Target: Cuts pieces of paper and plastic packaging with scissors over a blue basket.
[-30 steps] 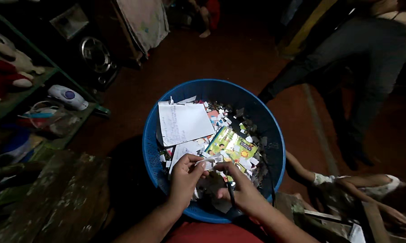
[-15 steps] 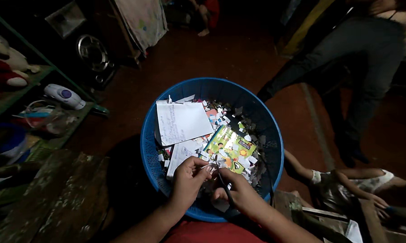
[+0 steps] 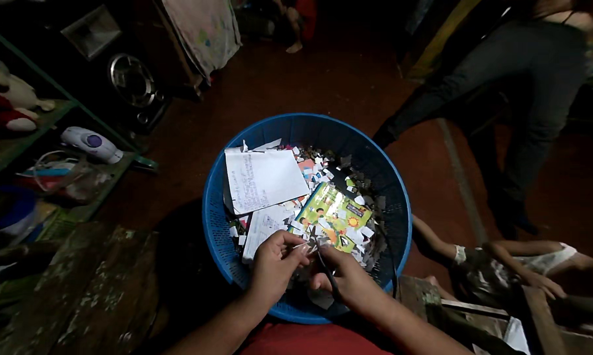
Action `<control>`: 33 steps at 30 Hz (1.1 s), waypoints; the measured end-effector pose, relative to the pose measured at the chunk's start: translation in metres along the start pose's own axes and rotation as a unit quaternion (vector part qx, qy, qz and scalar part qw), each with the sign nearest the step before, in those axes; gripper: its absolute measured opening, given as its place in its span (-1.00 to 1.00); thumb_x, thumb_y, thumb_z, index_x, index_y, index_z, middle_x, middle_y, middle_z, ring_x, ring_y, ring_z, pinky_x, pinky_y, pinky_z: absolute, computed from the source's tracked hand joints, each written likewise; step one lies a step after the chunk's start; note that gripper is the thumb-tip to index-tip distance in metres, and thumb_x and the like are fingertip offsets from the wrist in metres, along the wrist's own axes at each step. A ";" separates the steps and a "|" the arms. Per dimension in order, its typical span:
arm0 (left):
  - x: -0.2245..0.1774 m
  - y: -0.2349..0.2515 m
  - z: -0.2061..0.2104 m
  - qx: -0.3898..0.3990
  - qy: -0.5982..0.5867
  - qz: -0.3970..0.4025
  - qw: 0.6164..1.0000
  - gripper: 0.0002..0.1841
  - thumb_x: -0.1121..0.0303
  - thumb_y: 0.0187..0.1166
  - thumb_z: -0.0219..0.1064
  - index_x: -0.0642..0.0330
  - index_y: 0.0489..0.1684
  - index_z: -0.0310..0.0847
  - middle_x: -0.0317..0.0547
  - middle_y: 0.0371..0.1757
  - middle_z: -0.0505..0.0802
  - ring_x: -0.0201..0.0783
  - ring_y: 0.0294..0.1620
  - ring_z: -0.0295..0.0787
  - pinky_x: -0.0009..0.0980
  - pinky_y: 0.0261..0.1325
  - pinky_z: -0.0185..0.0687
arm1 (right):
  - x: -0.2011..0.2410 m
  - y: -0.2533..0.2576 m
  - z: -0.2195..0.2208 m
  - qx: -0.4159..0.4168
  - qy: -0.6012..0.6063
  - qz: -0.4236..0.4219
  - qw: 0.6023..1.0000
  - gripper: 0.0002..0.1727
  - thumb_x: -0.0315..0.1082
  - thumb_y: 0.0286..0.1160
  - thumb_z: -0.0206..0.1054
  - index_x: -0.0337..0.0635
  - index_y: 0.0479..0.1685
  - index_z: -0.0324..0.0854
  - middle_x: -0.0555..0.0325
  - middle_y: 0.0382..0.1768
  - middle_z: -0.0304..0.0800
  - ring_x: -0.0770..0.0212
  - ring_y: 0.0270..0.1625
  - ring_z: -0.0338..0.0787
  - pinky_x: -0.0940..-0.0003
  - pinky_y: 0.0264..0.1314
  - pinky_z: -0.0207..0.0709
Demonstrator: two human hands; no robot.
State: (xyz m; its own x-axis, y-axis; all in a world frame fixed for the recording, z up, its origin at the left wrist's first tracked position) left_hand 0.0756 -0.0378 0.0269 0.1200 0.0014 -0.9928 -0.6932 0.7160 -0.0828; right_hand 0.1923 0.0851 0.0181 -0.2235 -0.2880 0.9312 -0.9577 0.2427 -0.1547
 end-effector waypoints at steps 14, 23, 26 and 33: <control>0.001 0.003 -0.003 -0.048 -0.072 -0.063 0.994 -0.91 0.62 0.56 0.34 0.30 -0.11 0.61 -0.22 -0.29 0.85 -0.40 -0.36 0.84 -0.48 -0.18 0.83 | -0.003 0.002 -0.002 0.006 0.012 0.020 1.000 -0.16 0.51 0.25 0.33 -0.13 0.12 0.61 0.35 -0.34 0.69 0.52 -0.37 0.64 0.53 -0.33 0.56; 0.004 0.003 -0.004 -0.059 -0.095 -0.038 0.993 -0.90 0.65 0.52 0.36 0.34 -0.13 0.68 -0.17 -0.26 0.88 -0.36 -0.31 0.86 -0.42 -0.08 0.85 | 0.005 0.001 0.007 0.068 -0.065 -0.001 0.996 -0.06 0.52 0.25 0.31 -0.19 0.28 0.56 0.13 -0.10 0.75 0.23 -0.10 0.74 0.17 -0.05 0.66; 0.001 0.002 -0.003 -0.057 -0.083 -0.049 0.994 -0.91 0.66 0.50 0.38 0.35 -0.16 0.70 -0.19 -0.27 0.88 -0.37 -0.32 0.87 -0.44 -0.11 0.85 | 0.004 0.001 0.009 0.060 -0.073 0.006 0.995 -0.05 0.53 0.26 0.30 -0.20 0.30 0.55 0.11 -0.07 0.76 0.22 -0.05 0.75 0.15 0.01 0.67; 0.002 0.000 -0.002 -0.042 -0.038 -0.019 0.998 -0.86 0.63 0.51 0.39 0.39 -0.05 0.74 -0.12 -0.21 0.90 -0.33 -0.24 0.89 -0.41 -0.06 0.87 | 0.002 0.003 0.008 0.045 -0.057 0.007 0.997 -0.11 0.47 0.32 0.31 -0.22 0.26 0.56 0.13 -0.12 0.78 0.24 -0.09 0.77 0.15 0.01 0.68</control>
Point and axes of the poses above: each hand's wrist, its own y-axis towards the middle knuckle, its own z-axis out of the palm, x = y × z, the point moved 4 cm from there along y, towards the middle knuckle
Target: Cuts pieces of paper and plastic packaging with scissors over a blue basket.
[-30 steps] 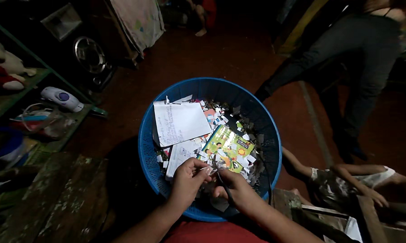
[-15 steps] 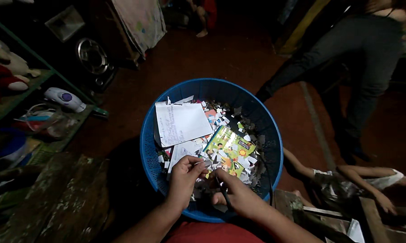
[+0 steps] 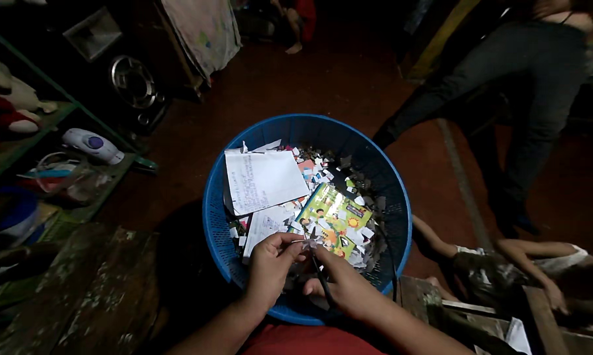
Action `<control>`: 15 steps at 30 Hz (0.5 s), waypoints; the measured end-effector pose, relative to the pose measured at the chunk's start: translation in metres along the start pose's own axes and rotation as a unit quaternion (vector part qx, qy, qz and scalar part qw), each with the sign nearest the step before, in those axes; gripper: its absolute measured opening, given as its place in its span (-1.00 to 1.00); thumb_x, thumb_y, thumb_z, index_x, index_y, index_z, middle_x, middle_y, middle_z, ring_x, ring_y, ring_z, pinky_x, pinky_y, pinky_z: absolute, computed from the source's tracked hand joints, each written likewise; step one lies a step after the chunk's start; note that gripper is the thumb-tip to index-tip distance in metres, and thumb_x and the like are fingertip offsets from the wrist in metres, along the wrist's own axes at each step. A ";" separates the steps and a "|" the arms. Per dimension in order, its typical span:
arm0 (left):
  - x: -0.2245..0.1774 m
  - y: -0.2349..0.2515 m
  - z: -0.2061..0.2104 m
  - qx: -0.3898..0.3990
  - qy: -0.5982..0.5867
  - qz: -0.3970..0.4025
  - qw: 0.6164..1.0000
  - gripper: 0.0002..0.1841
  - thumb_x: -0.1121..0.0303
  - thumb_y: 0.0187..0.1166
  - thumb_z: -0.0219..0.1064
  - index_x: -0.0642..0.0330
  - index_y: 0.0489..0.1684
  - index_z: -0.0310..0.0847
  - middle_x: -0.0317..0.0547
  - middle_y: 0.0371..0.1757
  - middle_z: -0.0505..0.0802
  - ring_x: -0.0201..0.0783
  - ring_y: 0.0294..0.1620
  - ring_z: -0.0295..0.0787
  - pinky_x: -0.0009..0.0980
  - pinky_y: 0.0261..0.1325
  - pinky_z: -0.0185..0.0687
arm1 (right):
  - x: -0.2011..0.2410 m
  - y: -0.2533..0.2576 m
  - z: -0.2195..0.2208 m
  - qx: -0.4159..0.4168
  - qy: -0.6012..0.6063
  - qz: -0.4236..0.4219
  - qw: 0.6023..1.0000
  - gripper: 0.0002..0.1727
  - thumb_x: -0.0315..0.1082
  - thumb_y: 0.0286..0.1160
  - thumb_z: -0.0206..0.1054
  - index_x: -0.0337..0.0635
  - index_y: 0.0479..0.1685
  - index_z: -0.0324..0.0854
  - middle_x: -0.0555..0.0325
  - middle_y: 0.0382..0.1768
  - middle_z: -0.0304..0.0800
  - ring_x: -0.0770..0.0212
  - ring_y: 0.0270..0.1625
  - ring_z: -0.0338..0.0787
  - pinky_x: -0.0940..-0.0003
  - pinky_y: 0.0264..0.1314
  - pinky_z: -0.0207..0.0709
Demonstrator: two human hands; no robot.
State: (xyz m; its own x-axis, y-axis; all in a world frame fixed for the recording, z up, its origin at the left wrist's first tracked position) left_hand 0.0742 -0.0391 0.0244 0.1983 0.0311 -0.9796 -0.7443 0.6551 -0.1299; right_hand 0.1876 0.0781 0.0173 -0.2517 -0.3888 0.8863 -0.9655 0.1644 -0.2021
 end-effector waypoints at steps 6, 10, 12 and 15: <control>0.002 0.002 -0.002 -0.004 0.008 0.018 1.000 -0.87 0.59 0.45 0.45 0.30 -0.13 0.68 -0.23 -0.27 0.87 -0.42 -0.27 0.83 -0.49 -0.08 0.79 | -0.002 0.000 -0.001 0.002 0.001 0.008 1.000 -0.10 0.51 0.30 0.29 -0.19 0.23 0.56 0.17 -0.17 0.77 0.27 -0.13 0.75 0.19 -0.03 0.67; 0.003 0.003 -0.002 -0.007 -0.010 0.002 1.000 -0.90 0.61 0.42 0.47 0.30 -0.21 0.72 -0.22 -0.31 0.86 -0.41 -0.29 0.82 -0.48 -0.10 0.79 | -0.002 0.001 0.000 -0.004 -0.001 0.001 1.000 -0.13 0.47 0.33 0.31 -0.21 0.23 0.57 0.16 -0.14 0.77 0.25 -0.10 0.76 0.17 0.00 0.68; 0.003 0.003 -0.002 -0.007 -0.010 -0.004 1.000 -0.89 0.62 0.39 0.48 0.30 -0.23 0.74 -0.21 -0.30 0.87 -0.40 -0.30 0.82 -0.48 -0.11 0.80 | -0.001 0.000 0.000 -0.006 -0.004 0.003 1.000 -0.12 0.48 0.32 0.31 -0.21 0.23 0.57 0.16 -0.14 0.76 0.26 -0.09 0.76 0.17 0.00 0.68; 0.002 0.003 -0.002 -0.015 -0.019 -0.020 0.999 -0.90 0.65 0.40 0.47 0.31 -0.25 0.73 -0.18 -0.29 0.88 -0.38 -0.32 0.84 -0.46 -0.12 0.82 | -0.001 0.001 -0.001 -0.005 -0.003 0.010 1.000 -0.10 0.49 0.32 0.29 -0.21 0.24 0.56 0.16 -0.16 0.76 0.25 -0.11 0.76 0.16 -0.01 0.68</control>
Point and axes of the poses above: each hand's wrist, its own y-axis towards the middle knuckle, its own z-axis out of the palm, x = y × z, the point moved 4 cm from there along y, towards the middle knuckle
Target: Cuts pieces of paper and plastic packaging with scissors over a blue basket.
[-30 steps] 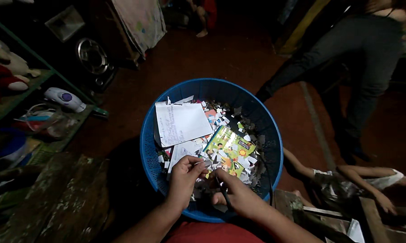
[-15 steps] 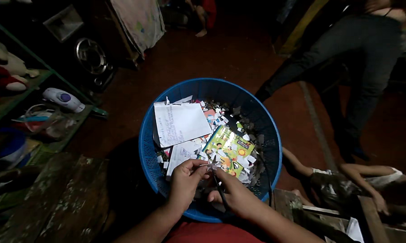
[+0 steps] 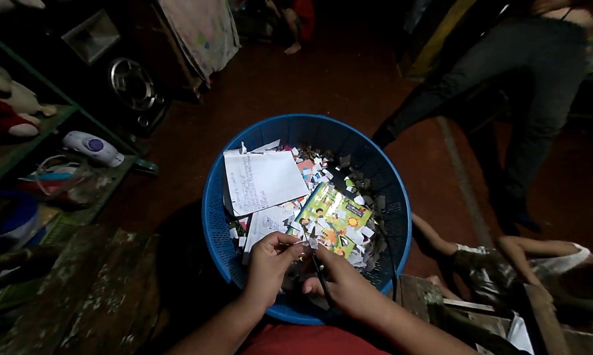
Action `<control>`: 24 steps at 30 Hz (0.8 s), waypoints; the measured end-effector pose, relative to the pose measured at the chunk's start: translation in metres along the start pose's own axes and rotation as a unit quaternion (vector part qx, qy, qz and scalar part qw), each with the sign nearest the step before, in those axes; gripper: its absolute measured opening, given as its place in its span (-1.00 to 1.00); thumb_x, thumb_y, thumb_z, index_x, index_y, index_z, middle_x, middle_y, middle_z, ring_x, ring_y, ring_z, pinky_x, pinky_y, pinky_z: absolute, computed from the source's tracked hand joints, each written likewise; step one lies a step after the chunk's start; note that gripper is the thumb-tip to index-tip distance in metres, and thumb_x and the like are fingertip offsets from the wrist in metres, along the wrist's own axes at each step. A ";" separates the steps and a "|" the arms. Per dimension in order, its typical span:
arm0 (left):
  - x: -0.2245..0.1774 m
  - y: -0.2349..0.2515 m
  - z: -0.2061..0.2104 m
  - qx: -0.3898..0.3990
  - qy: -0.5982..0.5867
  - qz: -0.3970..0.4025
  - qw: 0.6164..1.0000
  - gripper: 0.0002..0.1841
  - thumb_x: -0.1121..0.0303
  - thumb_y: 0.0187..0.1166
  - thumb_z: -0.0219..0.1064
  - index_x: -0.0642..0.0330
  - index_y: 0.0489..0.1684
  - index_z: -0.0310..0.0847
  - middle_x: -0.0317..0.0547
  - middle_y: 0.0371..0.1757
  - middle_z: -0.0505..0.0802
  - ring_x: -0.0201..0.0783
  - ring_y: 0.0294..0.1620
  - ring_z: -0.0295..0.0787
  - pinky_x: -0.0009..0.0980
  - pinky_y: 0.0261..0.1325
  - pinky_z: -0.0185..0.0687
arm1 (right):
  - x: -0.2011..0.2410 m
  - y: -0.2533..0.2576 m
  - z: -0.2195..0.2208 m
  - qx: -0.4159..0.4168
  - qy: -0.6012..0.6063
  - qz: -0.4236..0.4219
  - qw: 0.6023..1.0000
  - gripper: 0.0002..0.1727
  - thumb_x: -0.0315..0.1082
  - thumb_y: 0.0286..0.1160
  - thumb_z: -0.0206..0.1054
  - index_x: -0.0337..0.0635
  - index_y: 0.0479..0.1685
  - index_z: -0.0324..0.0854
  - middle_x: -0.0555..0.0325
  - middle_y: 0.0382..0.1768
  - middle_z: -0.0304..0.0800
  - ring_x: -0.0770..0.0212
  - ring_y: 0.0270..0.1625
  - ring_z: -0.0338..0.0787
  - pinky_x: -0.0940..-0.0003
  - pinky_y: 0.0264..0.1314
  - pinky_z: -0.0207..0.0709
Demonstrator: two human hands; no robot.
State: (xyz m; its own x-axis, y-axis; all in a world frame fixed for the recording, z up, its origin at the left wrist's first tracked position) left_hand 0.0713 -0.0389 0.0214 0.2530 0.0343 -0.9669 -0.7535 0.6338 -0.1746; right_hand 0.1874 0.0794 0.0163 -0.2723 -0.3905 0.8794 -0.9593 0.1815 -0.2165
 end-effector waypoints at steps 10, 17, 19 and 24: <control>-0.001 -0.001 0.000 -0.011 -0.023 -0.029 0.999 -0.92 0.63 0.44 0.45 0.29 -0.26 0.69 -0.18 -0.30 0.86 -0.39 -0.38 0.81 -0.50 -0.28 0.78 | 0.003 -0.001 0.003 0.014 -0.005 -0.018 1.000 -0.13 0.47 0.35 0.29 -0.20 0.24 0.57 0.12 -0.12 0.78 0.22 -0.10 0.77 0.14 -0.02 0.68; -0.002 -0.002 0.003 0.014 -0.022 -0.064 0.998 -0.90 0.66 0.44 0.43 0.29 -0.27 0.69 -0.20 -0.33 0.85 -0.39 -0.37 0.81 -0.48 -0.26 0.80 | 0.003 -0.001 0.002 0.003 0.012 -0.011 1.000 -0.14 0.44 0.37 0.29 -0.23 0.24 0.58 0.14 -0.16 0.78 0.28 -0.11 0.77 0.20 0.01 0.68; -0.002 -0.002 0.003 0.015 -0.032 -0.066 0.997 -0.90 0.68 0.44 0.41 0.30 -0.27 0.68 -0.18 -0.34 0.85 -0.36 -0.37 0.83 -0.46 -0.20 0.83 | 0.002 -0.001 0.002 -0.001 0.012 -0.015 1.000 -0.15 0.46 0.35 0.29 -0.21 0.17 0.61 0.16 -0.24 0.75 0.30 -0.20 0.74 0.23 -0.08 0.66; -0.002 -0.001 0.003 0.016 -0.035 -0.076 0.996 -0.90 0.67 0.47 0.40 0.28 -0.29 0.65 -0.20 -0.37 0.84 -0.39 -0.39 0.82 -0.47 -0.20 0.83 | 0.001 -0.003 0.000 -0.029 0.012 -0.036 0.999 -0.27 0.41 0.36 0.34 -0.17 -0.04 0.66 0.26 -0.49 0.61 0.42 -0.48 0.57 0.41 -0.40 0.51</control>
Point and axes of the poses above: each hand's wrist, its own y-axis towards the middle knuckle, its own z-axis out of the palm, x = y × z, the point moved 4 cm from there along y, towards the middle knuckle
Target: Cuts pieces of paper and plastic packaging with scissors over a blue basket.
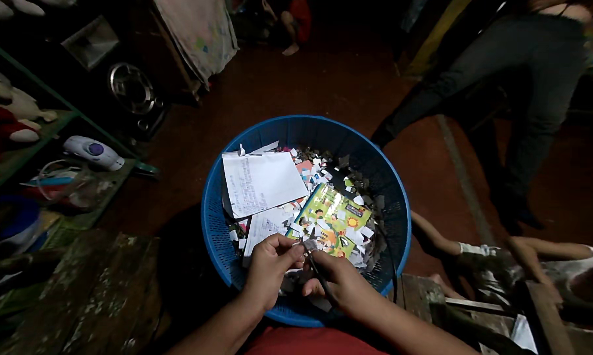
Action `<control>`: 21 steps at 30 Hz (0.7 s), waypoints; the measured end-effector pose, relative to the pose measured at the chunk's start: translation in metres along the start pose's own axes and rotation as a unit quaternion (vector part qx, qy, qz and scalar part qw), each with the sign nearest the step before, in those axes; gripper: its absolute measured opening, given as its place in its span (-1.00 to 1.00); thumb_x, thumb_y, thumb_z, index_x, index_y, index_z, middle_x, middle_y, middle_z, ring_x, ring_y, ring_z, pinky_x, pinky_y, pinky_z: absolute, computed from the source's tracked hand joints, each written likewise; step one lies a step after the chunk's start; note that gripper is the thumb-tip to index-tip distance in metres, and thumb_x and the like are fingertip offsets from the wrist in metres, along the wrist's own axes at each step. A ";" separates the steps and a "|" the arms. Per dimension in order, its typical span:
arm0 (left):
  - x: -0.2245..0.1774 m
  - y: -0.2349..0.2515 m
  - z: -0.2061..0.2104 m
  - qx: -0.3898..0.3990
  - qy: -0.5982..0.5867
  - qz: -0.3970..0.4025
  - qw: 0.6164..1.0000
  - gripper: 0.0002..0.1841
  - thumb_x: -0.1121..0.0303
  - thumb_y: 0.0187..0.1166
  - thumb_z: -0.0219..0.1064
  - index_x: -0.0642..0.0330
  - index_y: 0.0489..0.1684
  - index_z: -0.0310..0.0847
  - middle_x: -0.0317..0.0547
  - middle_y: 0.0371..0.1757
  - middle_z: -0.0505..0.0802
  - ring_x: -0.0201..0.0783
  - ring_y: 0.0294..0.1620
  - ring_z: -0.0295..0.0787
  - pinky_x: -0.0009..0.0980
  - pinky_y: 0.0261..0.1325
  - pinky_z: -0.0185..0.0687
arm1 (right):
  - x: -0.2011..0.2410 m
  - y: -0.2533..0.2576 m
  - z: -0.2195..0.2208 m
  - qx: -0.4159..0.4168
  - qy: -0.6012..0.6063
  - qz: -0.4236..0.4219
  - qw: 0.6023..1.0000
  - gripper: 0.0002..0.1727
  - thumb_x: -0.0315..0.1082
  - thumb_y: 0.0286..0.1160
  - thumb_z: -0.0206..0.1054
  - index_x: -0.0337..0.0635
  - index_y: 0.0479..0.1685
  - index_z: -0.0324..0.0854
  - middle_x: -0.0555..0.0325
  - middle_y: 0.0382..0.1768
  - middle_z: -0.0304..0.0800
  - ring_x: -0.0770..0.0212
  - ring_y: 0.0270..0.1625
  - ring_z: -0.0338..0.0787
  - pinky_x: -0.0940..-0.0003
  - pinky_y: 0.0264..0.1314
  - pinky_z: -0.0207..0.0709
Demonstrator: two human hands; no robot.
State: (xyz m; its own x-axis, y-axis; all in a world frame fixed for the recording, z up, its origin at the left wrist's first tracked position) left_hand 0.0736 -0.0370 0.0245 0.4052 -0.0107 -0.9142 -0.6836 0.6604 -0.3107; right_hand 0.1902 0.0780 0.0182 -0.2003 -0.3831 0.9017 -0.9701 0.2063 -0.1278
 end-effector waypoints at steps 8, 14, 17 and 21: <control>0.000 0.001 0.001 0.007 0.000 -0.040 0.999 -0.91 0.66 0.50 0.38 0.30 -0.27 0.61 -0.18 -0.37 0.82 -0.37 -0.40 0.81 -0.47 -0.20 0.82 | 0.000 0.000 0.000 -0.003 -0.012 0.023 1.000 -0.33 0.36 0.38 0.36 -0.16 -0.11 0.66 0.26 -0.51 0.62 0.40 -0.50 0.58 0.39 -0.42 0.50; 0.002 0.000 0.003 0.030 0.021 -0.055 0.998 -0.91 0.65 0.50 0.38 0.30 -0.27 0.60 -0.18 -0.37 0.81 -0.36 -0.39 0.81 -0.45 -0.18 0.82 | -0.002 0.001 -0.001 0.003 0.011 0.044 0.999 -0.34 0.34 0.37 0.40 -0.17 -0.07 0.68 0.25 -0.45 0.65 0.40 -0.45 0.61 0.38 -0.35 0.54; 0.003 0.000 0.003 0.036 0.037 -0.055 0.997 -0.92 0.63 0.50 0.39 0.29 -0.25 0.61 -0.21 -0.36 0.81 -0.38 -0.39 0.81 -0.46 -0.18 0.81 | -0.003 0.001 -0.003 -0.004 0.033 0.053 0.998 -0.45 0.20 0.40 0.46 -0.17 -0.11 0.66 0.28 -0.48 0.67 0.44 -0.49 0.62 0.45 -0.39 0.55; 0.002 0.003 0.002 0.008 0.029 -0.044 0.999 -0.89 0.62 0.54 0.36 0.31 -0.10 0.59 -0.17 -0.26 0.79 -0.37 -0.36 0.80 -0.44 -0.17 0.81 | -0.006 0.001 -0.010 -0.055 0.086 0.036 0.994 -0.31 0.31 0.39 0.39 -0.19 0.08 0.63 0.32 -0.37 0.67 0.51 -0.42 0.61 0.53 -0.36 0.54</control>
State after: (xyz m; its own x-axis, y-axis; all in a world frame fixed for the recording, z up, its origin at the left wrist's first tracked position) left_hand 0.0737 -0.0336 0.0227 0.4273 -0.1113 -0.8972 -0.6378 0.6663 -0.3864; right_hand 0.1916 0.0893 0.0170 -0.2333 -0.2065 0.9502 -0.9311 0.3291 -0.1571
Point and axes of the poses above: each hand's wrist, its own y-axis towards the middle knuckle, its own z-axis out of the palm, x = y × z, the point moved 4 cm from there along y, towards the middle knuckle
